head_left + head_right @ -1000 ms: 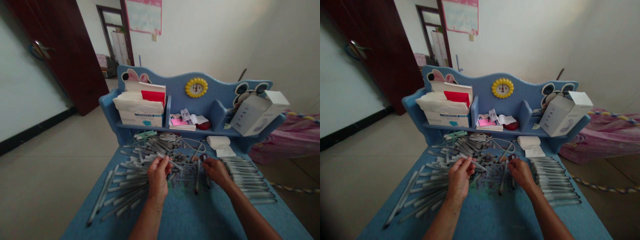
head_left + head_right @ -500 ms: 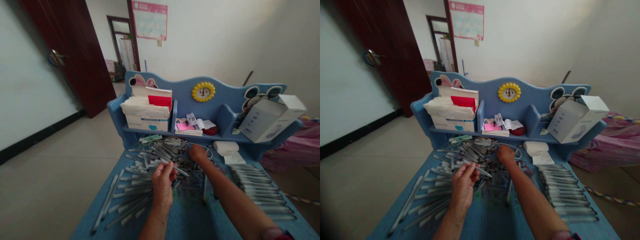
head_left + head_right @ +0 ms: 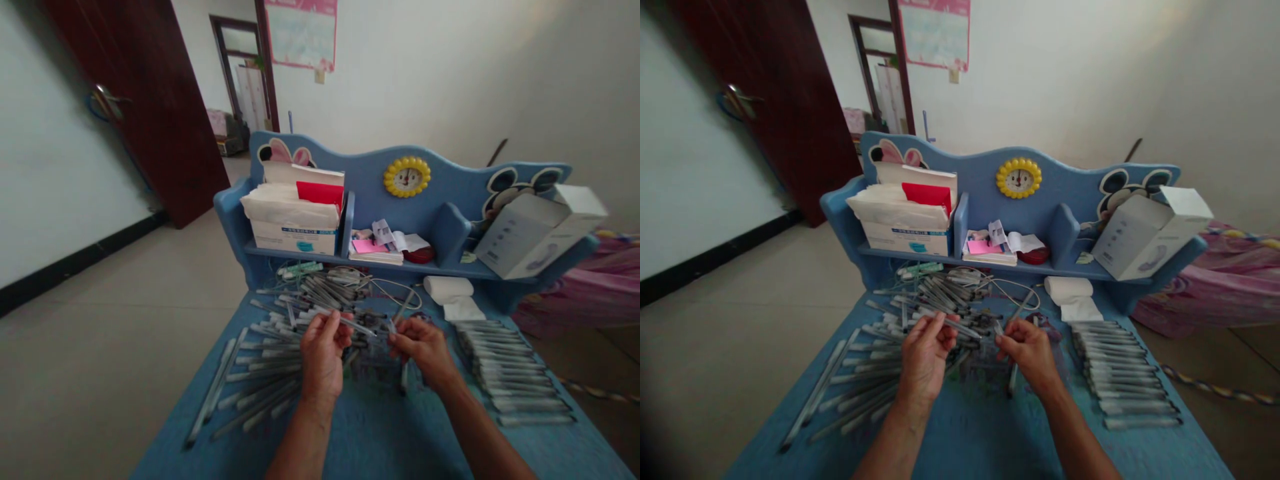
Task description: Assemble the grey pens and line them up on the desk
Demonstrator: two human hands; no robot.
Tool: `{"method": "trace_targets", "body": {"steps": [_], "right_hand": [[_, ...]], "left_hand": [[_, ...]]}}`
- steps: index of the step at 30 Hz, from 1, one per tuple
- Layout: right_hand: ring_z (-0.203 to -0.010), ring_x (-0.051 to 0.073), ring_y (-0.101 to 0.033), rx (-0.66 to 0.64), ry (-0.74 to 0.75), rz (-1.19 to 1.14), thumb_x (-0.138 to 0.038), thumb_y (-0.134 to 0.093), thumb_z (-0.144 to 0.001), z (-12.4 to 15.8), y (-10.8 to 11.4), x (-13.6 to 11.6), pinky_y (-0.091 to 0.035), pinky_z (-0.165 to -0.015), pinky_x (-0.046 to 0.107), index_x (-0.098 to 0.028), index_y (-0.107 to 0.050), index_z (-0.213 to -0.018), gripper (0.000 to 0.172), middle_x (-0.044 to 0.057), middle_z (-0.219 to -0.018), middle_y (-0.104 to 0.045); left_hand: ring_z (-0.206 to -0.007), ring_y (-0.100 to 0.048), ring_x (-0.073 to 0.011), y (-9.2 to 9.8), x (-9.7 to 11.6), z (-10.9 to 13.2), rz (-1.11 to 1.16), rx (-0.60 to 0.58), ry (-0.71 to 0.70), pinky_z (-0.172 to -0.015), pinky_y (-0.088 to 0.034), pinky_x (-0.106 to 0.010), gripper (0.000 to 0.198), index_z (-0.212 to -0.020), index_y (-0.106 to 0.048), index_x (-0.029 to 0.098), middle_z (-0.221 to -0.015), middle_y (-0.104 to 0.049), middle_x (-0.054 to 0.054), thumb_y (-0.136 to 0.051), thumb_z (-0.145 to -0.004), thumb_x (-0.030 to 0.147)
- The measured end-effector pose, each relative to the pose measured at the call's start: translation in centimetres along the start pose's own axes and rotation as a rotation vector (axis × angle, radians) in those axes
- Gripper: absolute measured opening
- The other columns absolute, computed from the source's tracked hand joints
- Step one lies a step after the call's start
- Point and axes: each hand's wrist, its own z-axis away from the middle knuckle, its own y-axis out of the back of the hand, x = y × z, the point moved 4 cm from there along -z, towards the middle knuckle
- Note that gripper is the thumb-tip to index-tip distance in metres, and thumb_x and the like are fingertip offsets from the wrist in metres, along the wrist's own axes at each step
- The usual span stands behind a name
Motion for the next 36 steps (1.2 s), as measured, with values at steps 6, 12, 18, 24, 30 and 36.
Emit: {"method": "trace_targets", "body": {"steps": [6,12,18,24,30,36], "right_hand": [[-0.041,0.012,-0.054,-0.04,-0.026,-0.287,-0.034,-0.072,-0.065,4.0,-0.4,-0.3,-0.042,-0.042,0.022,-0.019,-0.047,-0.063,0.029,-0.002,-0.048,-0.062],[-0.039,0.01,-0.051,-0.038,-0.029,-0.243,-0.034,-0.073,-0.064,4.4,-0.4,-0.3,-0.04,-0.041,0.02,-0.018,-0.049,-0.064,0.029,-0.004,-0.044,-0.058],[-0.039,0.009,-0.05,-0.05,-0.033,-0.245,-0.033,-0.073,-0.064,4.5,-0.9,-0.1,-0.039,-0.042,0.02,-0.017,-0.051,-0.066,0.027,-0.005,-0.044,-0.057],[-0.041,0.009,-0.049,-0.048,-0.022,-0.225,-0.033,-0.071,-0.066,4.5,-1.0,0.2,-0.039,-0.044,0.02,-0.017,-0.056,-0.07,0.022,-0.005,-0.046,-0.056],[-0.043,0.01,-0.05,0.039,0.001,-0.193,-0.039,-0.068,-0.068,5.3,-1.3,0.4,-0.04,-0.043,0.021,-0.016,-0.062,-0.074,0.024,-0.004,-0.05,-0.056],[-0.046,0.01,-0.053,0.046,0.039,-0.26,-0.036,-0.06,-0.077,6.2,-2.3,0.4,-0.042,-0.047,0.021,-0.017,-0.058,-0.07,0.021,-0.002,-0.05,-0.059]], "left_hand": [[-0.048,-0.054,-0.0065,-1.2,-0.3,0.8,-0.014,-0.095,0.008,-0.043,-0.038,-0.016,0.026,-0.069,-0.054,0.014,-0.068,-0.067,-0.002,-0.072,-0.062,0.031],[-0.048,-0.052,-0.0061,-1.4,-0.6,0.9,-0.043,-0.158,-0.011,-0.044,-0.038,-0.016,0.021,-0.069,-0.056,0.015,-0.067,-0.065,0.0,-0.069,-0.067,0.03],[-0.046,-0.049,-0.0049,-1.4,-1.1,1.0,-0.077,-0.192,0.001,-0.043,-0.037,-0.015,0.02,-0.07,-0.059,0.013,-0.066,-0.065,-0.001,-0.068,-0.068,0.03],[-0.046,-0.051,-0.0057,-1.5,-1.3,1.3,-0.146,-0.241,0.02,-0.044,-0.039,-0.016,0.022,-0.071,-0.059,0.014,-0.065,-0.064,-0.001,-0.07,-0.066,0.032],[-0.044,-0.051,-0.0064,-1.5,-1.4,1.1,-0.206,-0.294,0.091,-0.042,-0.038,-0.016,0.023,-0.071,-0.059,0.014,-0.065,-0.064,-0.001,-0.068,-0.067,0.035],[-0.043,-0.051,-0.006,-1.5,-1.7,1.1,-0.218,-0.33,0.138,-0.039,-0.04,-0.016,0.023,-0.069,-0.06,0.013,-0.064,-0.063,-0.001,-0.068,-0.069,0.035]]}}
